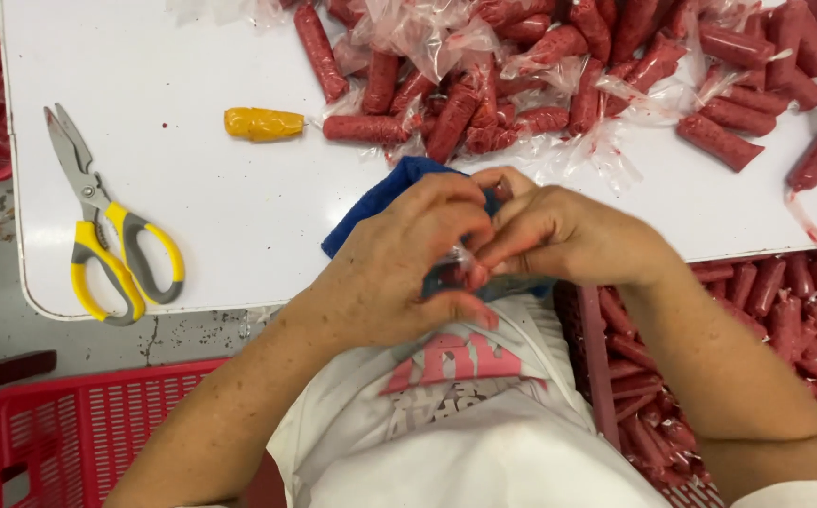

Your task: The person repeatedly picks up small sausages from a table, wipes each one with a blue cloth, and places it into a clear plastic wrapper. The wrapped sausages are then placed into a red basket. The process is repeated continuously throughout the clip.

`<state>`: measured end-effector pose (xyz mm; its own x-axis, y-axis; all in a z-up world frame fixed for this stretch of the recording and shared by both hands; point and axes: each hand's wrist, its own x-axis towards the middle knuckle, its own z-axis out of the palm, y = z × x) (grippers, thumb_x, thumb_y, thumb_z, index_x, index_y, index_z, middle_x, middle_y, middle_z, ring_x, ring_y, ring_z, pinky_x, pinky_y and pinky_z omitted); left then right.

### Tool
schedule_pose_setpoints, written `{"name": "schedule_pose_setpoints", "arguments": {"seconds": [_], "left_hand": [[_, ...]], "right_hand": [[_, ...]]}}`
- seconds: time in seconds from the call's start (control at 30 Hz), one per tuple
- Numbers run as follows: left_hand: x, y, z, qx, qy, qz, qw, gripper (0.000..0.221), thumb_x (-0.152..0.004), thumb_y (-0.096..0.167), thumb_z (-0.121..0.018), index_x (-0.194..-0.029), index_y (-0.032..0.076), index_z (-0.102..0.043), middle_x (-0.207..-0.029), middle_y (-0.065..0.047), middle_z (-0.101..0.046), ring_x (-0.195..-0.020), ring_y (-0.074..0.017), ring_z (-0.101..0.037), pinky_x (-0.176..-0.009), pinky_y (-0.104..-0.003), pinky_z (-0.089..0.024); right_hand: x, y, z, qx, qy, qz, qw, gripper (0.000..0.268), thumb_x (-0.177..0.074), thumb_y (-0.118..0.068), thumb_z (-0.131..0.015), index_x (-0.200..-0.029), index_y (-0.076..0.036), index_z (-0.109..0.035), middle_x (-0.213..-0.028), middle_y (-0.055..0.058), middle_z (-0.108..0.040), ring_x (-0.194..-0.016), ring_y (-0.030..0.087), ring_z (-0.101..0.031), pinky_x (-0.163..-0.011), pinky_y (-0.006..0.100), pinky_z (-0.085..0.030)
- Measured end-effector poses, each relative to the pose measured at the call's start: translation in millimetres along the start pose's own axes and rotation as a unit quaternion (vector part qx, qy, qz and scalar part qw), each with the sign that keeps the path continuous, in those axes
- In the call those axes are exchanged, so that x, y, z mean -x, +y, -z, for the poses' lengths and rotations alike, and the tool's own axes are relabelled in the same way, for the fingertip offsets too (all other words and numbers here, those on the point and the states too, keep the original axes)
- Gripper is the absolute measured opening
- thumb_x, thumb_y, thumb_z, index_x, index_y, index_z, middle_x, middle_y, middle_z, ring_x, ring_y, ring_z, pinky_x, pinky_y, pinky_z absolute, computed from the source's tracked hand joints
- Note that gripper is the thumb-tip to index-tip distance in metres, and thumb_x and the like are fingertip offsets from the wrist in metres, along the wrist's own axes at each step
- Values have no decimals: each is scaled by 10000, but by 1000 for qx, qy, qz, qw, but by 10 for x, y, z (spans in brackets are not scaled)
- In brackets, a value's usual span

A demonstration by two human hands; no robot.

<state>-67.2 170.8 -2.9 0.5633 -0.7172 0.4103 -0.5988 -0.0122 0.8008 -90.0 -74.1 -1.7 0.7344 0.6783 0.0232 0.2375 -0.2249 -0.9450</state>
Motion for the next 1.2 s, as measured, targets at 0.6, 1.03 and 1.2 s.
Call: {"name": "schedule_pose_setpoints", "arguments": {"seconds": [0.6,1.03,1.2], "left_hand": [[-62,-343,-330,-147,34,-145,978,488,-944,464,-632,-884,-1,-495,-1020,-167,-510,-937,-368,-505,-845,-473,-493],[310,-211,-648,-171,242,54,954,340,-990,354,-622,-1081,27,-624,-1110,-150,-595,-970,-318,-634,-755,-361,-598],[33,-195,-460,-420,113,-19,900,192,-1012,239,-557,-1027,66,-640,-956,-95,-583,-877,-273,-631,-649,-344,-572]], "right_hand": [[131,-30,67,143,-38,56,987,377,-889,65,-647,-1220,-111,-689,-1102,26,-744,-1351,364,-408,-1224,529,-200],[-124,565,-1203,-150,545,36,824,286,-809,45,-810,-1077,39,-711,-989,192,-746,-958,254,-734,-848,335,-614],[-163,682,-1159,-191,571,26,798,451,-821,73,-782,-1177,-3,-515,-913,112,-720,-807,111,-678,-762,219,-595]]}}
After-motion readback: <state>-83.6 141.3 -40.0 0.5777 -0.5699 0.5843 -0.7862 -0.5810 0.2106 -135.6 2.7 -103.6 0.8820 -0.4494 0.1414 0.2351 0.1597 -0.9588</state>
